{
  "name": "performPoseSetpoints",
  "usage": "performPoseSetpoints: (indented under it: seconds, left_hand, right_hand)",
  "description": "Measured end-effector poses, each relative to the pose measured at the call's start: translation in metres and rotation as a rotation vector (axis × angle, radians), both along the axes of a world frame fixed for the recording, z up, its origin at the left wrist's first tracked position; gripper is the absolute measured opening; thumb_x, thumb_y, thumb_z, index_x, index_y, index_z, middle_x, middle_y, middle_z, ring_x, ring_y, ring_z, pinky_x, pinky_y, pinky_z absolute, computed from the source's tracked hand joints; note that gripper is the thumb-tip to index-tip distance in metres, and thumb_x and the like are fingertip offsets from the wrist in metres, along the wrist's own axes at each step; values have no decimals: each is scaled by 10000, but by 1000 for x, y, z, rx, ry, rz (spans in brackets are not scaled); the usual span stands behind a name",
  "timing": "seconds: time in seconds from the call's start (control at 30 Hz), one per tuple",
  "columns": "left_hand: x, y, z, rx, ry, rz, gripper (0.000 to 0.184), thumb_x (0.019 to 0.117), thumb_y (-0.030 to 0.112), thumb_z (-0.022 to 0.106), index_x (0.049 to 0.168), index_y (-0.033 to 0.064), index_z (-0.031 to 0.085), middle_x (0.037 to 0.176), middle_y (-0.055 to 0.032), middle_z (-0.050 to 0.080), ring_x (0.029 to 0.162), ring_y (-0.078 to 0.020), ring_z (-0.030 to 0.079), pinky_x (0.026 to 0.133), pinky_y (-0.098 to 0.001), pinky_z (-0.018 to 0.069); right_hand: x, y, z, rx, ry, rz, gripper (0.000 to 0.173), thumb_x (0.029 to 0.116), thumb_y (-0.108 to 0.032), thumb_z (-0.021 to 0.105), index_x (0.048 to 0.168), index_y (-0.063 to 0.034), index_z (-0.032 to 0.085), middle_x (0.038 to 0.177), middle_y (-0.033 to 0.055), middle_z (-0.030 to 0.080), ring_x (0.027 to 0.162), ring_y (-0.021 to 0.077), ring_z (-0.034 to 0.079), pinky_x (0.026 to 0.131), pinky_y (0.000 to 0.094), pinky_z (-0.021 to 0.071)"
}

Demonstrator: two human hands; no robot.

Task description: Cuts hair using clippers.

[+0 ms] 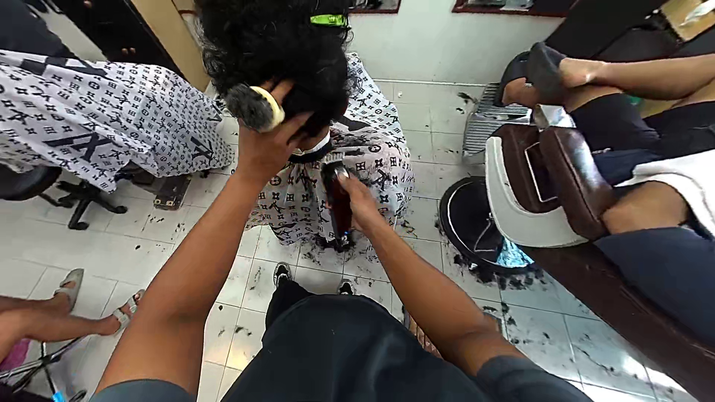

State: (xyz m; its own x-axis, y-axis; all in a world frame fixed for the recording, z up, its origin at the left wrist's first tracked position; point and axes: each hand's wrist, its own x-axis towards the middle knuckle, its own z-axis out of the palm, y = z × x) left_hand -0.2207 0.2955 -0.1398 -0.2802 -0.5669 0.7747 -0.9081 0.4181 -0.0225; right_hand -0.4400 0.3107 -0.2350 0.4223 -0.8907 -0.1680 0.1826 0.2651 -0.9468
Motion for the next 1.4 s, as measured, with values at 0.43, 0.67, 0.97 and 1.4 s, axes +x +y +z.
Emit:
performPoseSetpoints:
  seconds: [0.43, 0.67, 0.97, 1.4]
  left_hand:
    - [-4, 12, 40, 220, 12, 103, 382, 889, 113, 752, 1267, 77, 713, 1489, -283, 503, 1382, -444, 493, 1124, -547, 411]
    - [-2, 11, 37, 222, -15, 138, 402, 892, 127, 754, 1288, 81, 699, 1509, -273, 490, 1385, -447, 491, 1107, -550, 425]
    - [-3, 9, 38, 223, -6, 122, 410, 885, 104, 753, 1290, 73, 698, 1503, -290, 488, 1360, -467, 508, 1080, -565, 440]
    - [-6, 13, 34, 206, 4, 115, 563, 904, 458, 743, 1291, 54, 685, 1527, -297, 451, 1422, -432, 449, 1144, -527, 390]
  right_hand:
    - [59, -31, 24, -284, 337, 34, 503, 969, -437, 686, 1201, 6, 632, 975, 144, 695, 892, 248, 674, 840, 493, 546]
    - [60, -34, 31, -302, 397, 57, 541, 958, -471, 694, 1202, 7, 625, 985, 159, 694, 908, 276, 674, 851, 518, 535]
    - [60, -32, 31, -338, 419, 58, 532, 972, -471, 675, 1193, 10, 627, 971, 160, 687, 906, 285, 672, 843, 525, 535]
    - [37, -36, 27, -486, 341, 166, 522, 1005, -430, 636, 1306, -5, 604, 1075, 162, 713, 980, 261, 696, 913, 502, 546]
